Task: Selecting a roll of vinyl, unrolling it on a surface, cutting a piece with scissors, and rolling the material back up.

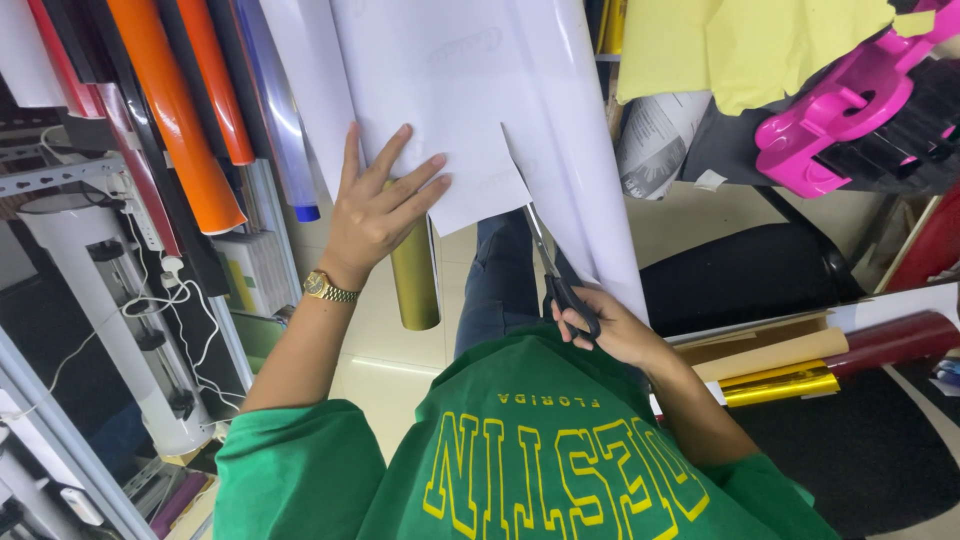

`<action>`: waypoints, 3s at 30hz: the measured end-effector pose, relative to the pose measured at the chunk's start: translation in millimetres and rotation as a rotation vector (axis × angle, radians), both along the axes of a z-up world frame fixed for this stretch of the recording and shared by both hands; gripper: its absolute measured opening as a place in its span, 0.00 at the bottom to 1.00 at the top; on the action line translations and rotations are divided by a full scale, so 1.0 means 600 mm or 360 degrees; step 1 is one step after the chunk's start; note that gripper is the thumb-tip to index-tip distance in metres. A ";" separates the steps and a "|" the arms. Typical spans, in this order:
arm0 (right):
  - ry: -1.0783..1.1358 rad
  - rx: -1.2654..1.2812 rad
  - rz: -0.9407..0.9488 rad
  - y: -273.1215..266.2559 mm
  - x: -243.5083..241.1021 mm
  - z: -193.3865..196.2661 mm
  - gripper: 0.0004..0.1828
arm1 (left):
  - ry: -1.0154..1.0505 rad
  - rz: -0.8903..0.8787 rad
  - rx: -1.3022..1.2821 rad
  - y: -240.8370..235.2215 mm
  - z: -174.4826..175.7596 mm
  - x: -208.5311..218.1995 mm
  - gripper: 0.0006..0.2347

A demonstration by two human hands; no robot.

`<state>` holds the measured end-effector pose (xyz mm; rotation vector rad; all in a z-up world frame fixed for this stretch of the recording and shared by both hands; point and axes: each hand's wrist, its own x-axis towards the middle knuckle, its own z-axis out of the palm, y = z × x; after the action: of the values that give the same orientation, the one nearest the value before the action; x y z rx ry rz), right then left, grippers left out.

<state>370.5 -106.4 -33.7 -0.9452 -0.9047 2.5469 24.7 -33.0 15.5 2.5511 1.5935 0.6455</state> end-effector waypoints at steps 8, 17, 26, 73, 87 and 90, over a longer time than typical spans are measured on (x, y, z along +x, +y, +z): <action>-0.0084 0.0013 0.0077 0.051 -0.016 0.011 0.15 | 0.0006 -0.0006 -0.0001 -0.006 -0.004 0.006 0.10; -0.0127 -0.0009 0.0054 0.046 -0.017 -0.007 0.13 | -0.0057 0.0000 -0.0017 -0.006 -0.006 0.008 0.10; -0.0229 -0.0013 0.0045 0.040 -0.018 -0.013 0.12 | -0.0096 -0.0003 -0.0033 -0.004 -0.003 0.009 0.11; -0.0265 -0.0034 0.0083 0.103 -0.037 -0.006 0.14 | 0.0444 0.0177 -0.0142 -0.005 -0.020 0.036 0.29; -0.0207 -0.0014 0.0159 0.055 0.027 0.022 0.11 | 0.0420 0.0472 -0.0113 -0.035 0.035 0.113 0.18; -0.0159 -0.0008 0.0152 0.047 0.027 0.017 0.11 | 0.0380 0.0501 -0.0117 -0.062 0.029 0.125 0.18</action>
<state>387.0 -78.1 -23.7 -1.0637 -0.9951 2.6020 99.8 -70.1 32.8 2.4207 2.0795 0.2997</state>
